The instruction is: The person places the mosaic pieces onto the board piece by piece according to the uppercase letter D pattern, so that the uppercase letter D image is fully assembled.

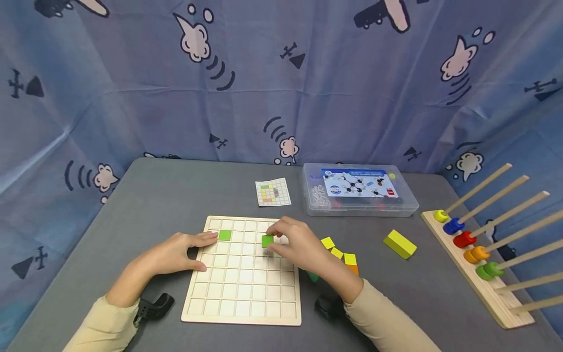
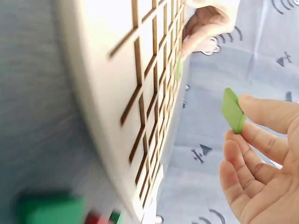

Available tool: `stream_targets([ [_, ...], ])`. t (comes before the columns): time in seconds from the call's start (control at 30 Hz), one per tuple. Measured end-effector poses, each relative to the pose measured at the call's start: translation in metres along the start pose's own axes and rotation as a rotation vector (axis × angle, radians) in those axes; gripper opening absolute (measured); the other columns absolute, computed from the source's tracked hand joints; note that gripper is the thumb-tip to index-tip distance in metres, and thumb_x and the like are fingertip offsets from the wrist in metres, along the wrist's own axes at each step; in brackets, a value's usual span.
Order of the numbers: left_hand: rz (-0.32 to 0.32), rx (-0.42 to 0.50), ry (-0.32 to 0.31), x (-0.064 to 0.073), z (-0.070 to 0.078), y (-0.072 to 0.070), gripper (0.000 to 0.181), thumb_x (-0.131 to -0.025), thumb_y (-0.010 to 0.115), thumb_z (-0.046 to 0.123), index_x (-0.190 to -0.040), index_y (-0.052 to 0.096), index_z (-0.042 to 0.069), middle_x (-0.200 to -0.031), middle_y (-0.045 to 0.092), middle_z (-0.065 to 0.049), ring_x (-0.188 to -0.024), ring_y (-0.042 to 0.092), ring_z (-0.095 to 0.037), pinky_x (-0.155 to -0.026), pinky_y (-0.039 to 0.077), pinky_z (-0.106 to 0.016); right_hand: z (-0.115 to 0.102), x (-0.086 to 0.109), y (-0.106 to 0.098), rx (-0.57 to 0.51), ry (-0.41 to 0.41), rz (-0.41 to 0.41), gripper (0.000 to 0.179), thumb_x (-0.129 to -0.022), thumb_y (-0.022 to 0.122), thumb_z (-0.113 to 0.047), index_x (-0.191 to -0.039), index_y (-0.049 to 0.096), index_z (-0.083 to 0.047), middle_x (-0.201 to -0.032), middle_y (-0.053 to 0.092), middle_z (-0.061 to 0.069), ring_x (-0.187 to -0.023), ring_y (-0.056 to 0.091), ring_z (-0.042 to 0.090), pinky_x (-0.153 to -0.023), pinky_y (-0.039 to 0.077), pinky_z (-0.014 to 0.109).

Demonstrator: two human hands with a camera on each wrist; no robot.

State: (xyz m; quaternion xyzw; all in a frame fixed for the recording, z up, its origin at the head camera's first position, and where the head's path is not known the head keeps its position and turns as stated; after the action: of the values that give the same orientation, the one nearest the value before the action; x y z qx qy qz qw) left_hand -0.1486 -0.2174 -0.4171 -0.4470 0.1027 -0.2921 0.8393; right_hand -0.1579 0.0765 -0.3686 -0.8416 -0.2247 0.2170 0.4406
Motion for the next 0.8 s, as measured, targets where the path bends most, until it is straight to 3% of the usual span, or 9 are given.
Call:
stream_targets([
  [0.17, -0.007, 0.007, -0.008, -0.001, 0.000, 0.000, 0.070, -0.077, 0.075, 0.038, -0.137, 0.052, 0.008, -0.145, 0.046, -0.007, -0.134, 0.041, -0.032, -0.100, 0.040, -0.050, -0.007, -0.031, 0.014, -0.014, 0.020, -0.065, 0.023, -0.083, 0.074, -0.020, -0.104, 0.070, -0.012, -0.098, 0.064, 0.000, -0.090, 0.060, 0.016, -0.075, 0.050, 0.028],
  [0.4, -0.009, 0.027, -0.029, -0.001, -0.002, 0.001, 0.073, -0.076, 0.075, 0.040, -0.137, 0.051, 0.009, -0.145, 0.045, -0.007, -0.134, 0.040, -0.031, -0.101, 0.040, -0.051, -0.011, -0.064, 0.034, 0.048, 0.012, -0.186, 0.025, -0.084, 0.072, -0.020, -0.106, 0.070, -0.008, -0.096, 0.064, 0.004, -0.087, 0.060, 0.015, -0.074, 0.050, 0.025],
  [0.6, -0.007, 0.029, -0.028, -0.001, -0.002, 0.002, 0.074, -0.075, 0.076, 0.039, -0.137, 0.051, 0.009, -0.145, 0.045, -0.006, -0.135, 0.040, -0.031, -0.102, 0.040, -0.051, -0.012, -0.076, 0.049, 0.125, -0.004, -0.273, 0.024, -0.086, 0.071, -0.022, -0.105, 0.070, -0.008, -0.094, 0.063, 0.002, -0.080, 0.057, 0.010, -0.071, 0.048, 0.021],
  [0.8, -0.013, 0.033, -0.042, -0.001, -0.003, 0.002, 0.074, -0.075, 0.076, 0.040, -0.138, 0.051, 0.011, -0.146, 0.044, -0.004, -0.136, 0.039, -0.029, -0.103, 0.039, -0.050, -0.014, -0.081, 0.055, 0.155, 0.008, -0.291, 0.019, -0.085, 0.072, -0.022, -0.100, 0.069, -0.010, -0.093, 0.062, 0.000, -0.075, 0.053, 0.008, -0.068, 0.046, 0.021],
])
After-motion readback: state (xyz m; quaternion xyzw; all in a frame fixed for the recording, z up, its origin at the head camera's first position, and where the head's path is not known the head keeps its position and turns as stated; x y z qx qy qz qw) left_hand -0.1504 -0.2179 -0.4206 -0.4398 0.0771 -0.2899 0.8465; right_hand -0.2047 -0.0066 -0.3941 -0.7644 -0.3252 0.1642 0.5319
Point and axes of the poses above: each hand's wrist, its own x-axis away from the middle knuckle, its own y-axis out of the palm, z = x × y, the point moved 2 cm from there along -x, towards the middle knuckle
